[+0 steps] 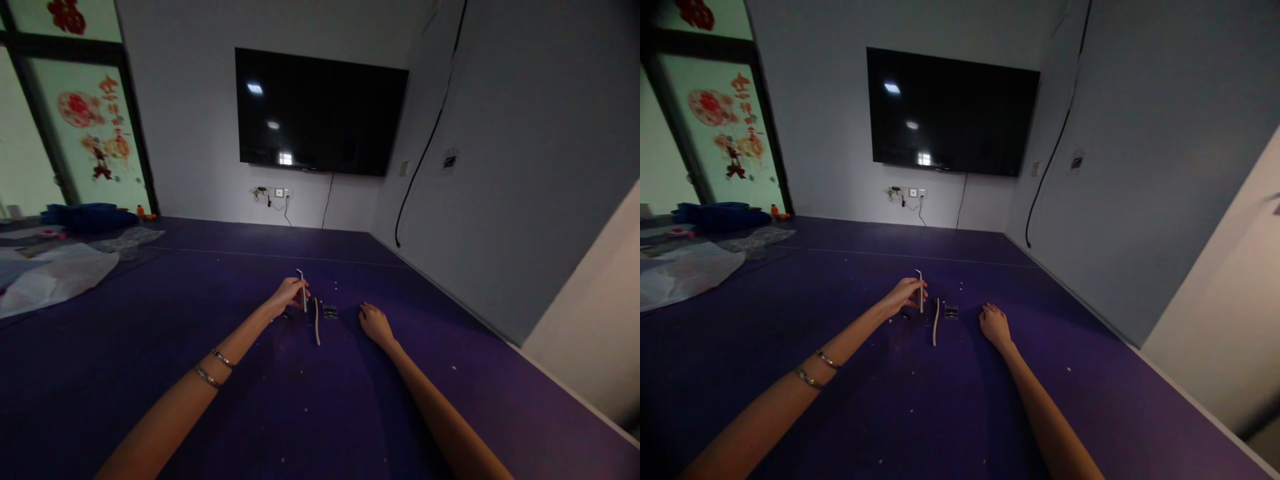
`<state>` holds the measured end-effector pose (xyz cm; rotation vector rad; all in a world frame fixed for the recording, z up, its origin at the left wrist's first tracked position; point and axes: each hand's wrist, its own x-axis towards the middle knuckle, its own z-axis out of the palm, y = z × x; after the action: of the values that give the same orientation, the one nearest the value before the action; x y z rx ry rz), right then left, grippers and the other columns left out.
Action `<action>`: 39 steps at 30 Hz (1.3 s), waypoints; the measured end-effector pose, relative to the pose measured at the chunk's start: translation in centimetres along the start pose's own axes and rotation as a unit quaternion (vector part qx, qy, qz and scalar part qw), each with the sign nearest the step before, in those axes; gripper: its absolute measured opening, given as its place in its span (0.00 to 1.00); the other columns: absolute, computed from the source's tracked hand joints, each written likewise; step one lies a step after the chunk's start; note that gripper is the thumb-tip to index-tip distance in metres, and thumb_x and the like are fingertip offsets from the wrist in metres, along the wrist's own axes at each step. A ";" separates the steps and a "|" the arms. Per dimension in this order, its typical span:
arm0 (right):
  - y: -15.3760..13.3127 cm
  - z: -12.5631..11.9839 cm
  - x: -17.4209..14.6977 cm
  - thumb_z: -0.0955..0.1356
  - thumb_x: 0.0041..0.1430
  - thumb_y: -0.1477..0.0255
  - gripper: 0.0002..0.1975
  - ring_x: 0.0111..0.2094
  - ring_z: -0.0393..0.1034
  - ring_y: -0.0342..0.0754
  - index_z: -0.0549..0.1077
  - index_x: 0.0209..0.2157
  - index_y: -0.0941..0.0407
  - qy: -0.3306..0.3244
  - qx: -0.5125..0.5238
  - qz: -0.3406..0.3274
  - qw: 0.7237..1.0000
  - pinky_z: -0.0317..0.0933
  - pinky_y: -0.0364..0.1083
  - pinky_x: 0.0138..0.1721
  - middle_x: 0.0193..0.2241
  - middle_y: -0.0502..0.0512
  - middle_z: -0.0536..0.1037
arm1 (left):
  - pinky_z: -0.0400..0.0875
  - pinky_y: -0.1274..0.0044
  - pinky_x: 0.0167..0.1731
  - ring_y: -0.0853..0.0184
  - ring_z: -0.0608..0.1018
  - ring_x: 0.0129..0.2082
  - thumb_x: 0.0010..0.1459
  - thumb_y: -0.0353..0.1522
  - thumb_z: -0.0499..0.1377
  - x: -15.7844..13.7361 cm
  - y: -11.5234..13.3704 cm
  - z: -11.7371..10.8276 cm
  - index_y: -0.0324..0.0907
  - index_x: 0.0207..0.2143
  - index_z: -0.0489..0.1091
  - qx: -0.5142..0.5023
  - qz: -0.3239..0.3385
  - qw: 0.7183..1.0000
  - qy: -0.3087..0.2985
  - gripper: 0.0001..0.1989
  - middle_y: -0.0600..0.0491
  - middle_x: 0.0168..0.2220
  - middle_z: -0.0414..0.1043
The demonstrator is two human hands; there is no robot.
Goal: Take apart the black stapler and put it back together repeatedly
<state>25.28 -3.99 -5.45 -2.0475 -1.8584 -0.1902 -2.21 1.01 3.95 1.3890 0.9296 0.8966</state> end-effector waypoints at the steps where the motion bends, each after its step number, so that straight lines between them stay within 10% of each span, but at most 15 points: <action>1: 0.0 0.0 0.0 0.56 0.59 0.72 0.21 0.55 0.59 0.51 0.69 0.50 0.62 -0.001 0.001 0.002 1.000 0.50 0.47 0.54 0.52 0.62 0.68 | 0.69 0.78 0.21 0.68 0.75 0.25 0.55 0.36 0.53 -0.2 0.2 0.3 0.38 0.33 0.65 0.010 0.013 1.000 -0.001 0.09 0.50 0.27 0.72; 19: 0.1 0.0 -0.1 0.57 0.58 0.71 0.21 0.56 0.57 0.52 0.68 0.51 0.59 -0.017 0.019 0.012 1.000 0.49 0.50 0.55 0.53 0.61 0.66 | 0.67 0.81 0.19 0.71 0.73 0.21 0.44 0.34 0.63 -1.3 0.4 0.4 0.39 0.26 0.61 0.099 0.075 0.992 0.022 0.13 0.55 0.22 0.71; 28: 0.9 -1.3 0.7 0.57 0.52 0.77 0.19 0.48 0.66 0.45 0.75 0.40 0.56 0.036 0.194 0.035 0.980 0.56 0.44 0.51 0.46 0.54 0.74 | 0.65 0.80 0.22 0.72 0.71 0.21 0.40 0.37 0.64 -1.2 0.2 0.0 0.40 0.24 0.61 0.097 0.116 0.988 0.034 0.15 0.59 0.20 0.67; 32: -2.1 -3.4 0.5 0.60 0.51 0.74 0.15 0.44 0.69 0.47 0.75 0.37 0.57 0.059 0.233 -0.010 0.971 0.60 0.44 0.46 0.41 0.56 0.76 | 0.64 0.81 0.21 0.73 0.69 0.19 0.41 0.38 0.64 -1.3 0.3 0.0 0.41 0.24 0.60 0.100 0.131 0.986 0.017 0.16 0.60 0.19 0.65; 39: -11.1 -5.2 -1.8 0.61 0.55 0.60 0.17 0.34 0.73 0.50 0.76 0.31 0.54 -0.085 0.115 -0.063 0.988 0.62 0.44 0.35 0.31 0.57 0.78 | 0.62 0.81 0.21 0.75 0.67 0.18 0.41 0.37 0.64 -2.4 0.8 0.3 0.40 0.22 0.61 0.103 0.154 0.983 -0.011 0.15 0.61 0.17 0.62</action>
<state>14.94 -6.85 0.68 -1.8421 -2.0076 0.1658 -2.81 -1.31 4.79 1.7493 0.8206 1.0342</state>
